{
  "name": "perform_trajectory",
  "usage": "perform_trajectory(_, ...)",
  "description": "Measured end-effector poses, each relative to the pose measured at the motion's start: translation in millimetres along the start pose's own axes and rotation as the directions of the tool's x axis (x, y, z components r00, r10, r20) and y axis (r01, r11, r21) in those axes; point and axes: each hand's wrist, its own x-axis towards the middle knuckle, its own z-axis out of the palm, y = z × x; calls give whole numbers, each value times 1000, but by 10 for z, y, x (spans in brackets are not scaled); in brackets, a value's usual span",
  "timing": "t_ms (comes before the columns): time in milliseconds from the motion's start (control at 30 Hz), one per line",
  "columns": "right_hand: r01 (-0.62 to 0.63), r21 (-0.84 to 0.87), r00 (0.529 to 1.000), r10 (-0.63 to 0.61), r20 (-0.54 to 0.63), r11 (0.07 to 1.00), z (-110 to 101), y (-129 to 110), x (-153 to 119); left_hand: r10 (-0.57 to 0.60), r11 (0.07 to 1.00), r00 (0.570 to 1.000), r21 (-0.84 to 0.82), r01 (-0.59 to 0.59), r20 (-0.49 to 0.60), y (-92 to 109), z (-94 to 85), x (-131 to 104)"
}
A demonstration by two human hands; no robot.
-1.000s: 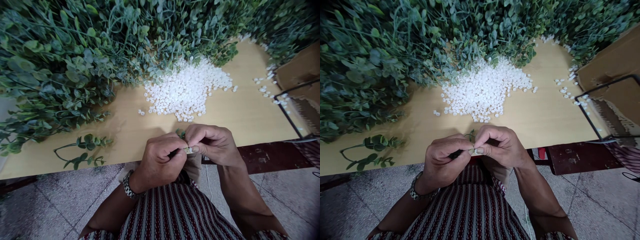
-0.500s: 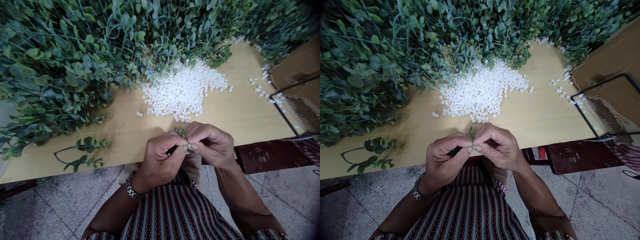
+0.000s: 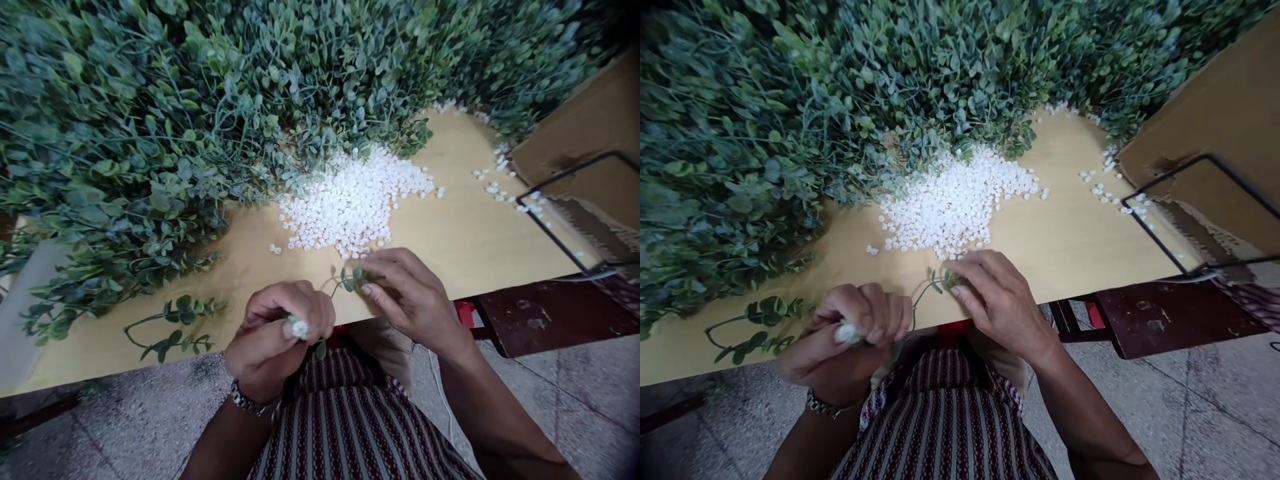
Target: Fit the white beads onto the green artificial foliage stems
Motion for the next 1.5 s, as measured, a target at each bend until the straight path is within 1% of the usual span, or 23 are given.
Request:
perform_trajectory(100,55,-71,996,-50,74,996,17,15,-12,11,1000,996,9,-12,87,88,-91,-28)
perform_trajectory(133,74,-88,995,-68,70,993,15,13,-14,-21,997,994,75,13,108,135,-125,-42)
perform_trajectory(200,133,-121,991,-129,41,984,1,-7,-14,-117,954,986,291,77,122,249,-173,-63)
perform_trajectory(267,226,-158,974,-229,3,961,-24,-48,-3,-196,845,974,523,110,112,365,-175,-56)
perform_trajectory(333,346,-192,932,-360,-39,918,-55,-104,27,-207,715,975,692,99,74,439,-121,-13)
perform_trajectory(400,474,-207,864,-497,-77,856,-79,-163,72,-251,594,967,795,121,40,438,-32,54)
perform_trajectory(433,531,-209,827,-556,-86,821,-84,-189,94,-307,569,950,810,143,48,410,15,86)
perform_trajectory(500,604,-200,771,-630,-99,771,-71,-221,124,-395,619,914,762,187,96,315,90,129)
perform_trajectory(567,620,-169,758,-641,-123,766,-29,-216,121,-403,703,911,665,250,84,203,124,131)
perform_trajectory(600,606,-144,769,-623,-142,782,-2,-198,109,-393,738,918,612,285,47,151,125,119)
perform_trajectory(667,528,-61,830,-530,-175,847,44,-135,82,-376,782,925,516,350,-58,67,102,78)
perform_trajectory(733,399,13,894,-386,-228,917,61,-47,80,-354,812,921,434,389,-163,12,66,36)
perform_trajectory(800,241,17,939,-229,-256,970,50,43,118,-326,833,911,379,403,-251,-20,39,10)
perform_trajectory(833,171,-12,956,-169,-240,985,41,82,147,-319,839,903,358,410,-287,-31,35,5)
perform_trajectory(900,75,-107,985,-90,-146,991,34,136,207,-319,842,884,326,431,-342,-48,43,8)
perform_trajectory(967,52,-183,995,-65,-69,982,51,158,249,-315,839,870,316,442,-380,-61,63,19)
perform_trajectory(1100,46,-212,995,-63,-73,976,101,154,252,-282,827,870,358,434,-404,-82,81,32)
perform_trajectory(1167,20,-149,995,-34,-92,989,97,149,229,-275,823,877,376,426,-394,-90,74,33)
perform_trajectory(1233,-53,21,993,55,-109,998,72,140,201,-266,823,887,391,413,-378,-96,65,34)
perform_trajectory(1300,-175,301,974,210,-89,937,39,125,174,-248,825,899,407,391,-361,-102,61,38)
perform_trajectory(1333,-235,447,957,285,-47,863,27,114,162,-238,829,906,413,377,-350,-106,61,40)
perform_trajectory(1400,-321,680,924,375,72,659,16,89,146,-220,842,918,410,349,-330,-117,67,44)
perform_trajectory(1500,-363,854,903,368,222,373,38,44,143,-192,864,925,391,318,-327,-144,82,44)
